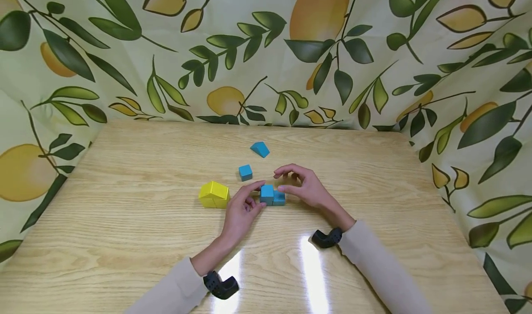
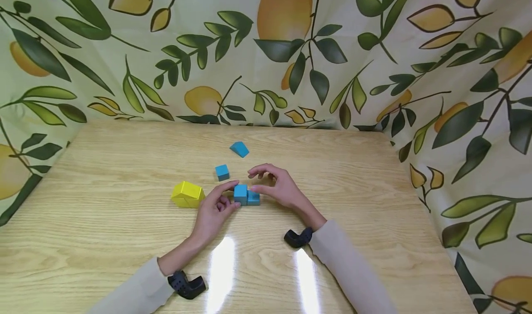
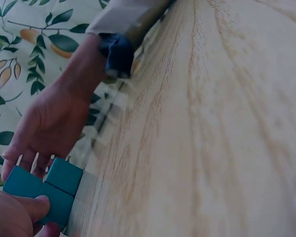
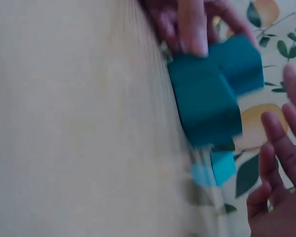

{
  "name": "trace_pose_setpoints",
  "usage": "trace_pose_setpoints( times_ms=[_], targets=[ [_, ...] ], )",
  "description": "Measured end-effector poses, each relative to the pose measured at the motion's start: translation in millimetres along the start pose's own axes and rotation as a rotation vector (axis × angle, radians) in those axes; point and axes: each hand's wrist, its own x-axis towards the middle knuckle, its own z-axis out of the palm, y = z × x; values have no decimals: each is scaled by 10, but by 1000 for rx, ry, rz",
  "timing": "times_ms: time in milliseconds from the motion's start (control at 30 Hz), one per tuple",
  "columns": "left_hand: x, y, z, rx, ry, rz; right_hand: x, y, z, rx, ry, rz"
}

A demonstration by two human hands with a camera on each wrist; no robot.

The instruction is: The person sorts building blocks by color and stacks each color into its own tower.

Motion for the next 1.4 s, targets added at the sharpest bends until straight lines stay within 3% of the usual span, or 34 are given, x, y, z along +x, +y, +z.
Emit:
trace_pose_setpoints(
  times_ms=[267, 533, 767, 933, 1400],
  targets=[
    [-35, -4, 22, 34, -9, 6, 376, 281, -115, -102, -102, 57],
    [-20, -25, 24, 22, -11, 28, 696, 383, -13, -189, -261, 22],
    [-23, -14, 14, 17, -6, 32, 825, 453, 80, -192, -327, 50],
    [-25, -17, 14, 13, -11, 43, 867, 474, 124, -192, -343, 98],
    [1, -8, 8, 17, 2, 37, 948, 428, 202, -209, -326, 80]
  ],
)
